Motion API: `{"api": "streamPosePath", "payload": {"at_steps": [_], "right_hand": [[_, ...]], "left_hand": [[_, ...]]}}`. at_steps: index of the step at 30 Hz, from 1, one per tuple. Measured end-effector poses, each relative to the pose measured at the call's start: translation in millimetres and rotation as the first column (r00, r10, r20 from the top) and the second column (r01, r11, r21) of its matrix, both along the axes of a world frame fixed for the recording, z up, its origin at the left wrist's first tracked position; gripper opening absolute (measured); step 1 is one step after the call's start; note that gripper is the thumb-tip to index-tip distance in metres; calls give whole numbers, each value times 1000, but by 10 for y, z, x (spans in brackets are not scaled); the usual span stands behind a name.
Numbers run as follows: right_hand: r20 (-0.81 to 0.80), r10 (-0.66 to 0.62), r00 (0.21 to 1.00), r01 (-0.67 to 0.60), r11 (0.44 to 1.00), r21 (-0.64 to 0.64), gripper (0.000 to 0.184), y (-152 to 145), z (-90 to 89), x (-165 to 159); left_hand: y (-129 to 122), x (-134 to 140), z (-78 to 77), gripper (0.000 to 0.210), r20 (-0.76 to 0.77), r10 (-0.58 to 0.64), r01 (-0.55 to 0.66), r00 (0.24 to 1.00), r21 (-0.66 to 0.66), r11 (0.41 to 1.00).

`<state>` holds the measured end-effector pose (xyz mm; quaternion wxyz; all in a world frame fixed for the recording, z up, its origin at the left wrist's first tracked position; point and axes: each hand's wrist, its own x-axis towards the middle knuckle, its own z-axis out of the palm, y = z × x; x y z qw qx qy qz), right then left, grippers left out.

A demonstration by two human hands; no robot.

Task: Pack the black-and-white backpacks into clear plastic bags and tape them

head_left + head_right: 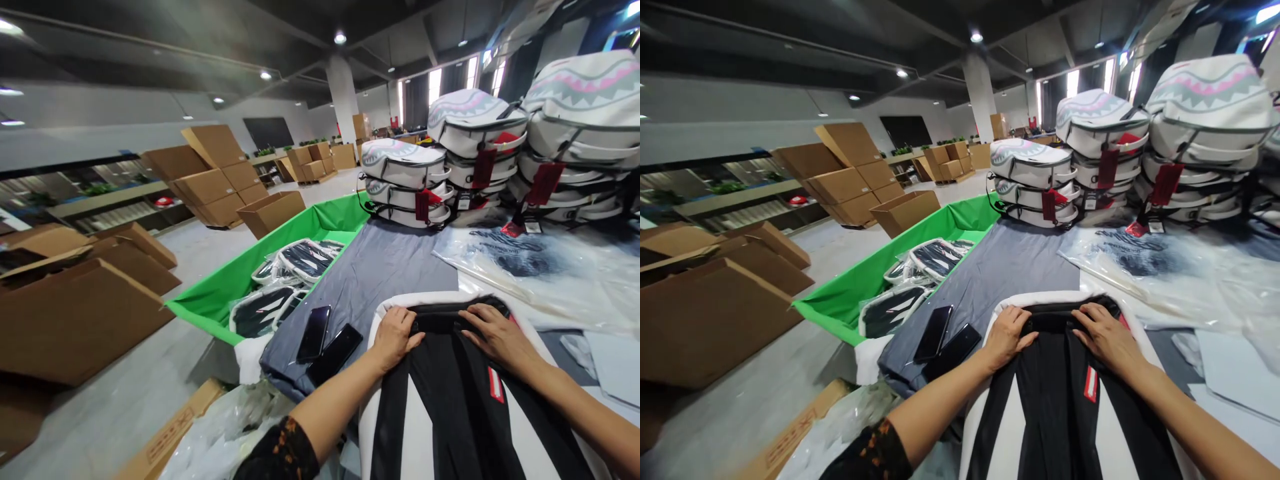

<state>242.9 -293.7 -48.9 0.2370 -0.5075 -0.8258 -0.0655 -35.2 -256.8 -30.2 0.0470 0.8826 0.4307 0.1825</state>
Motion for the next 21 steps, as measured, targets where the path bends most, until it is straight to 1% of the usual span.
{"api": "streamPosePath", "payload": {"at_steps": [2,4,6,7,8,10,11,12,14,15,17,19,21], "right_hand": [[-1,5,1000,-5,996,-89,43,119,-51,-52],[-21,-5,1000,2,986,-169,45,310,-100,-108],[-46,-18,999,8,977,-214,48,542,-163,-130],[-58,-22,998,8,975,-224,49,660,-202,-127],[-70,-26,997,10,973,-229,50,772,-245,-118],[-98,-41,994,17,972,-234,49,953,-330,-102],[-112,-51,992,24,972,-232,47,1012,-366,-102],[-125,-61,990,31,973,-228,44,1045,-392,-108],[-145,-77,986,45,976,-213,41,1035,-394,-132],[-151,-84,985,52,978,-202,43,1002,-362,-139],[-147,-100,984,74,982,-173,47,926,-227,-116],[-116,-133,984,116,982,-148,47,902,-12,-20],[-60,-173,983,162,975,-154,47,984,229,132]], "left_hand": [[275,51,38,33,-88,5,-15,996,-112,994],[570,117,102,31,-148,-2,-28,989,-198,980],[747,195,170,35,-182,-20,-26,983,-246,969],[764,242,194,43,-193,-19,-32,981,-257,966],[735,297,205,56,-193,-11,-40,981,-254,966],[586,428,184,84,-160,10,-52,987,-258,965],[497,499,155,91,-144,11,-53,990,-290,955],[420,564,118,93,-133,4,-49,991,-336,941],[331,654,42,89,-129,-18,-39,991,-421,906],[320,670,9,86,-128,-20,-38,992,-434,900],[340,643,-43,83,-97,3,-41,995,-390,920],[362,563,-84,83,-49,51,-64,998,-333,941],[352,475,-125,84,-7,119,-116,993,-271,956]]}}
